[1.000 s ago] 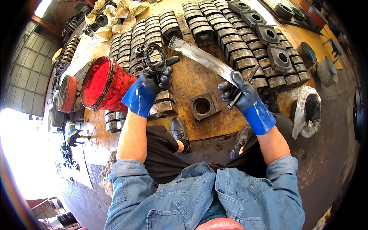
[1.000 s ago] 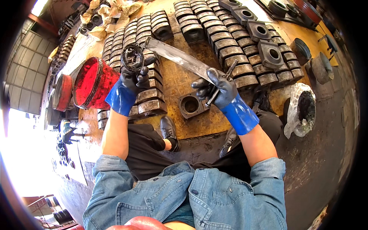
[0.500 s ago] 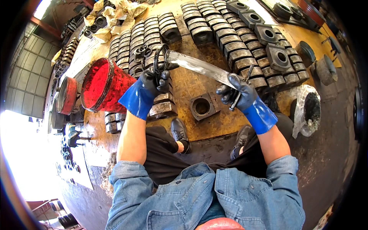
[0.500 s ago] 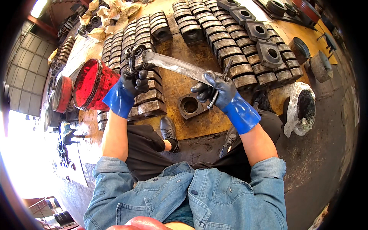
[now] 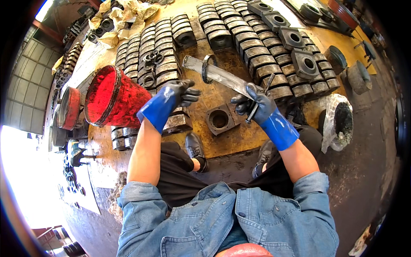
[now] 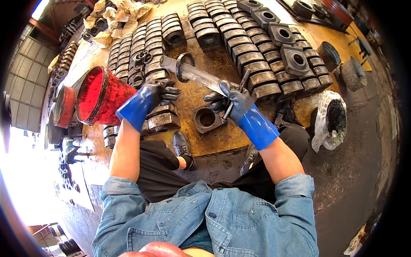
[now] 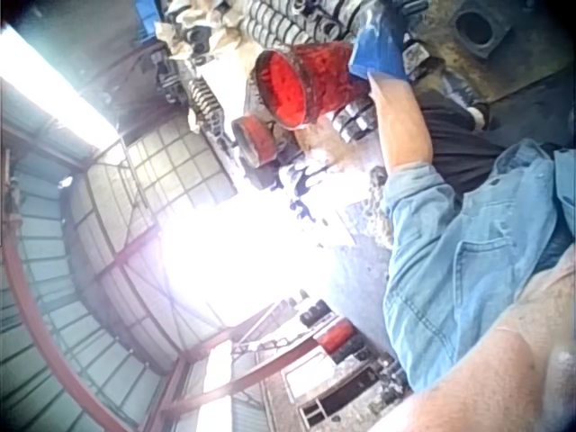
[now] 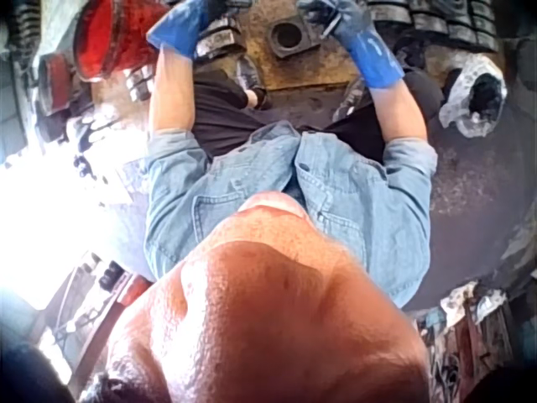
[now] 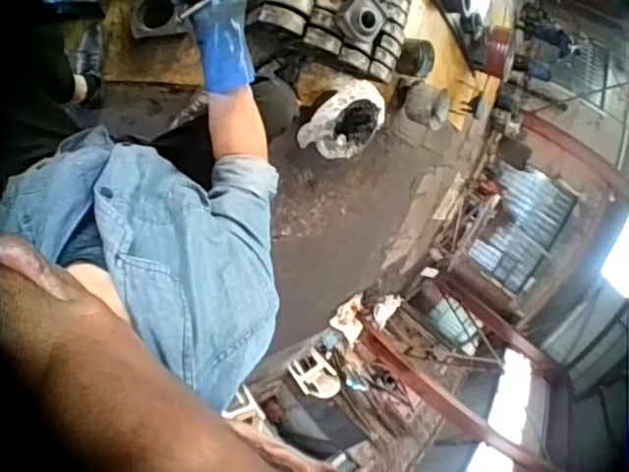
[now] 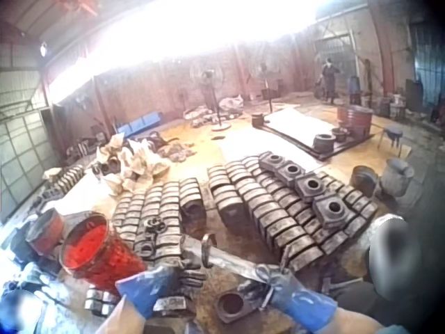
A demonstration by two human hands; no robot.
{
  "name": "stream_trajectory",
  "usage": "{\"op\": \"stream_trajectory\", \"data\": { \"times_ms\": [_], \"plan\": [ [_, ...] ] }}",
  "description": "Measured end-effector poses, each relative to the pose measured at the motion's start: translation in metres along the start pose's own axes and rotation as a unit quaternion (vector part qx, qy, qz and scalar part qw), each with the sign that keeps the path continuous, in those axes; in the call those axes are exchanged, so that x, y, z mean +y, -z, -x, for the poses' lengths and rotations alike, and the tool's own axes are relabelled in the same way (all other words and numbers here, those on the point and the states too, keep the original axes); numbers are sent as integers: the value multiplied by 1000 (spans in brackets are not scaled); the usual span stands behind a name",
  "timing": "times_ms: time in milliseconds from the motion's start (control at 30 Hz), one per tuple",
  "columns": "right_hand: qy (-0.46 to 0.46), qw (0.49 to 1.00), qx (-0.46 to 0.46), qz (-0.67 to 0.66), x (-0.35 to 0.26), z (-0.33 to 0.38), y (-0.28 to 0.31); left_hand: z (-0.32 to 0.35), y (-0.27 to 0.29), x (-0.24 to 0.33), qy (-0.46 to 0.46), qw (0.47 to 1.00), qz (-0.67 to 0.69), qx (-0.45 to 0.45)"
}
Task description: The person sits on the floor and cleans metal parts using a scraper and a rag. They scrape the surface of the parts to remove residue and then wipe them with a cloth. The person handles the parts one at a time, occasionally picking up and inspecting them before placing them back down.
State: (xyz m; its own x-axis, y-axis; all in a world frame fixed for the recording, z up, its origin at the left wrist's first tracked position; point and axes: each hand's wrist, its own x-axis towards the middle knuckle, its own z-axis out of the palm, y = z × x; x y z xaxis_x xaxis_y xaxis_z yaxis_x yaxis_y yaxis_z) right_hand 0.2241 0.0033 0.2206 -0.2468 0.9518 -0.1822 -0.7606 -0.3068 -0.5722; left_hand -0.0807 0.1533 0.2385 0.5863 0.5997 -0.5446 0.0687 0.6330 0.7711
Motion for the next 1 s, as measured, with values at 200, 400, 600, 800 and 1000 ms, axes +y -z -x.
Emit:
{"op": "stream_trajectory", "data": {
  "times_ms": [200, 400, 600, 800, 1000],
  "plan": [
    [20, 995, 44, 87, -3, 2, 1, -15, -30, -15, -135, 906, -386, 110],
    [17, 993, 62, 99, 4, 0, 11, -10, -80, -16, -224, 843, -479, 100],
    [11, 993, 60, 105, 6, 0, 10, -30, -95, -29, -164, 908, -382, 47],
    [15, 989, 97, 108, 7, -1, -2, -45, -95, -49, -197, 905, -355, 129],
    [8, 989, 105, 103, 7, 1, -10, -15, -102, -21, -71, 955, -260, 126]
  ]
}}
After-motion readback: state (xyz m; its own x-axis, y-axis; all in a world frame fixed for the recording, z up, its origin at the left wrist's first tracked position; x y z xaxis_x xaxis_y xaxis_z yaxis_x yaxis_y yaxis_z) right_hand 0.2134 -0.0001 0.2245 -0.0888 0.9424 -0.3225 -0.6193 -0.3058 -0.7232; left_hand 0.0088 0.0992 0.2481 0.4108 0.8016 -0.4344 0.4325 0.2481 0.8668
